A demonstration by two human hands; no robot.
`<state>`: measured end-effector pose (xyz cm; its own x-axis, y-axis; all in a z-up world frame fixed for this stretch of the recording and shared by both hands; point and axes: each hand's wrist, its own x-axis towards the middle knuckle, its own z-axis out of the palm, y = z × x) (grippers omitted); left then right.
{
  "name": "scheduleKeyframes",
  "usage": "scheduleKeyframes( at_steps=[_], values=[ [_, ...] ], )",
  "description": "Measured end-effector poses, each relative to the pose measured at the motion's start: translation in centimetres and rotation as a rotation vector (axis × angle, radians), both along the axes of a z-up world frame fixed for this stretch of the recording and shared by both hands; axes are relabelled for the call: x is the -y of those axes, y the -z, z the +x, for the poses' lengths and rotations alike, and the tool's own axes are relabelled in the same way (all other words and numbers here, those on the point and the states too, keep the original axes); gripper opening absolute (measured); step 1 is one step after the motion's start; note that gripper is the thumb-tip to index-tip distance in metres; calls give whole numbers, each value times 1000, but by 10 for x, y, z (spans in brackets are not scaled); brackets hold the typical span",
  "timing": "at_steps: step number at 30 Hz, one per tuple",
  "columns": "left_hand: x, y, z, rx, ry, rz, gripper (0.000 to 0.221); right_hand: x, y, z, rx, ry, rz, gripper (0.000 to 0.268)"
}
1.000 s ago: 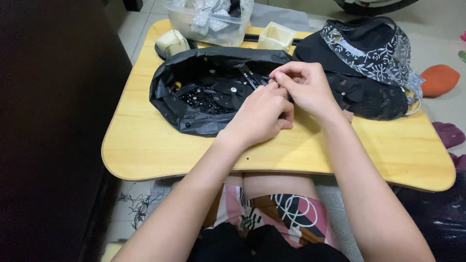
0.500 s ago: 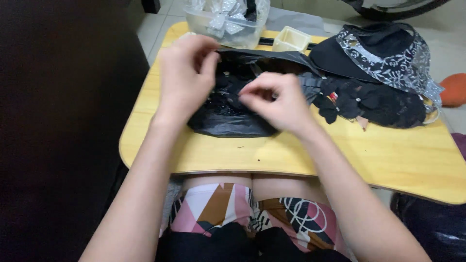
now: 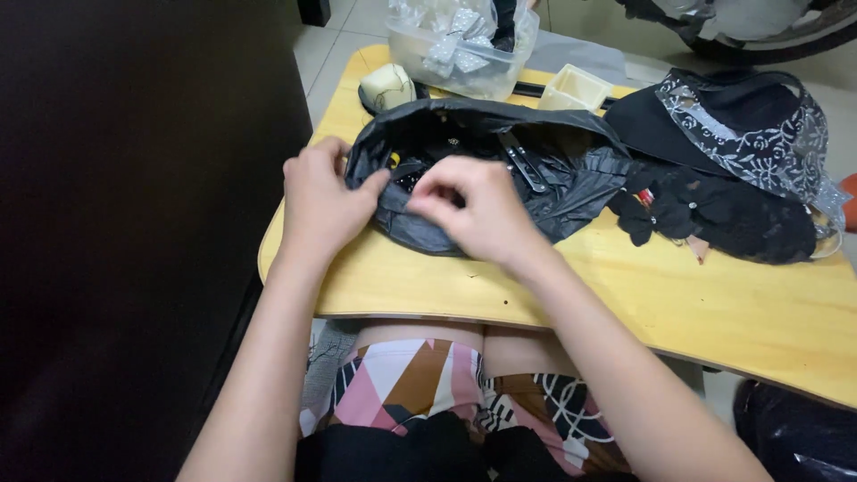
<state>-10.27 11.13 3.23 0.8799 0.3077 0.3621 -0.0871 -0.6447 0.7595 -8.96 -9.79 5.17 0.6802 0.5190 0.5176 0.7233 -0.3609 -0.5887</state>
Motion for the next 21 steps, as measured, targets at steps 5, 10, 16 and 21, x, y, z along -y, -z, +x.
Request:
scheduleKeyframes(
  at_steps=[5,10,16,21],
  values=[
    [9,-23,19,46,57,-300,25,51,0,49,-7,214,87,28],
    [26,-29,19,70,-33,-239,21,78,-19,29,-50,434,-39,10],
    [89,-48,2,515,-133,206,70,78,0,23,3,431,-281,30],
    [117,-23,25,490,525,341,28,86,13,40,-87,359,-164,32]
  ],
)
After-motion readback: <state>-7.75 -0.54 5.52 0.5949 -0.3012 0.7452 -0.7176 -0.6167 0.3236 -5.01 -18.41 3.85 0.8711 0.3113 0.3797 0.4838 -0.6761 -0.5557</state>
